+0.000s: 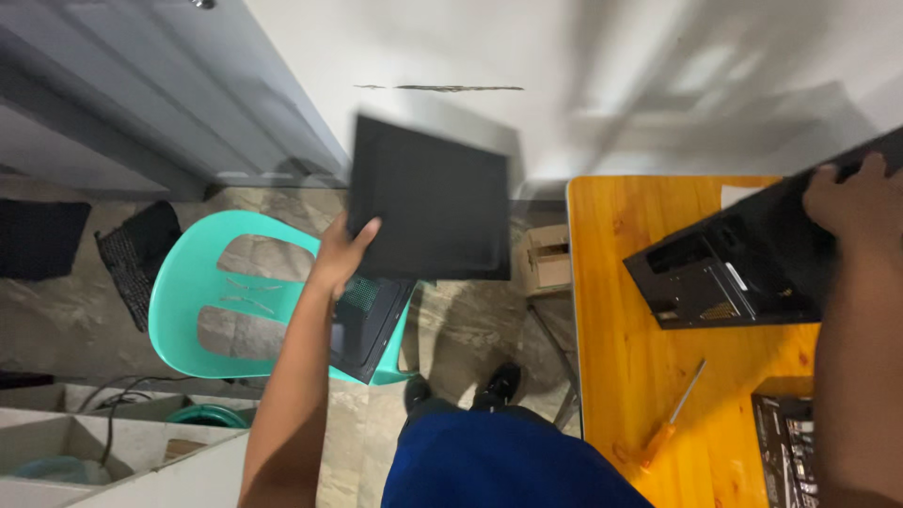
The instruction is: The person removes the side panel of a computer case using a screwdriver, places the panel in a box, and then installs a power supply unit into the case. They secure the power supply with screws and organize the cables inside the case.
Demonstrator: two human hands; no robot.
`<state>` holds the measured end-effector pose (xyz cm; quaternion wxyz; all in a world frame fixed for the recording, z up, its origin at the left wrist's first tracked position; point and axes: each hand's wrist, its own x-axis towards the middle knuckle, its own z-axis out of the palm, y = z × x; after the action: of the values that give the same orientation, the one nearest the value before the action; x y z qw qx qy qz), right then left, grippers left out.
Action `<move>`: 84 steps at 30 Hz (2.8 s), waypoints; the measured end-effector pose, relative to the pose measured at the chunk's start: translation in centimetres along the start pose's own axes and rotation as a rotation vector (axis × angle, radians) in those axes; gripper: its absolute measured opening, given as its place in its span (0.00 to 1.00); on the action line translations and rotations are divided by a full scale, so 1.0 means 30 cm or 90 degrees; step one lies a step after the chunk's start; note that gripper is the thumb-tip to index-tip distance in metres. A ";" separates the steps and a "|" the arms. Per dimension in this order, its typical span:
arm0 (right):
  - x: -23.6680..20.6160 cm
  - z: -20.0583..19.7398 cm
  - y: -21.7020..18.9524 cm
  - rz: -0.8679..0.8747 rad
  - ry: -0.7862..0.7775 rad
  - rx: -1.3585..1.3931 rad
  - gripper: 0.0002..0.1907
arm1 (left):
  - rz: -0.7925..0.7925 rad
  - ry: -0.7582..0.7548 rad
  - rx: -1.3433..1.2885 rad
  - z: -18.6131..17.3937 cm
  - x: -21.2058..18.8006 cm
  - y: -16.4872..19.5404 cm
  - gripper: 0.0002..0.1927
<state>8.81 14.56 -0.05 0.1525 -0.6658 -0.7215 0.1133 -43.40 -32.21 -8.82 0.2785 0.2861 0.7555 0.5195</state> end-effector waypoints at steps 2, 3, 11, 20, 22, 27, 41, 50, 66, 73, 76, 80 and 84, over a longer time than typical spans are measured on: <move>-0.058 0.060 -0.097 -0.211 0.144 -0.032 0.31 | -0.144 0.087 0.005 -0.091 -0.098 -0.183 0.33; -0.095 0.113 -0.175 -0.299 0.183 -0.023 0.27 | -0.192 0.128 0.041 -0.119 -0.142 -0.281 0.34; -0.620 0.786 -0.821 -0.392 -0.181 0.083 0.20 | -0.510 0.362 -0.337 -0.127 -0.414 -0.823 0.43; -0.867 1.400 -0.744 -0.425 -0.543 -0.345 0.31 | -0.386 0.429 -0.558 -0.065 -0.457 -1.041 0.30; -0.848 1.463 -0.709 -0.364 -0.557 -0.317 0.30 | -0.428 0.448 -0.622 -0.057 -0.435 -1.103 0.30; -0.718 1.622 -0.628 -0.246 -0.523 -0.234 0.32 | -0.491 0.539 -0.361 0.011 -0.393 -1.286 0.35; -0.404 2.196 -0.298 0.046 -0.507 -0.254 0.39 | -0.682 0.552 0.120 0.132 -0.373 -1.768 0.53; -0.388 2.288 -0.125 -0.101 -0.447 -0.427 0.35 | -0.851 0.517 0.069 0.128 -0.318 -1.856 0.76; -0.430 2.120 -0.707 -0.747 -0.419 -0.351 0.17 | -0.881 0.495 -0.047 0.117 -0.210 -1.614 0.68; -0.408 1.864 -0.887 -0.945 -0.290 -0.302 0.14 | -0.659 0.574 -0.457 0.063 -0.308 -1.444 0.42; -0.379 1.714 -0.989 -0.982 -0.216 -0.312 0.11 | -0.600 0.548 -0.641 0.004 -0.352 -1.360 0.38; -0.419 1.433 -1.147 -1.046 -0.178 -0.268 0.11 | -0.494 0.493 -0.532 -0.102 -0.395 -1.237 0.32; -0.529 1.157 -1.313 -1.100 -0.154 -0.233 0.12 | -0.487 0.434 0.046 -0.285 -0.443 -1.073 0.25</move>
<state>-39.47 -3.32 -18.92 -0.0015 0.1137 -0.9896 -0.0885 -45.07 -56.70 -34.96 0.1768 -0.1869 0.8714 0.4177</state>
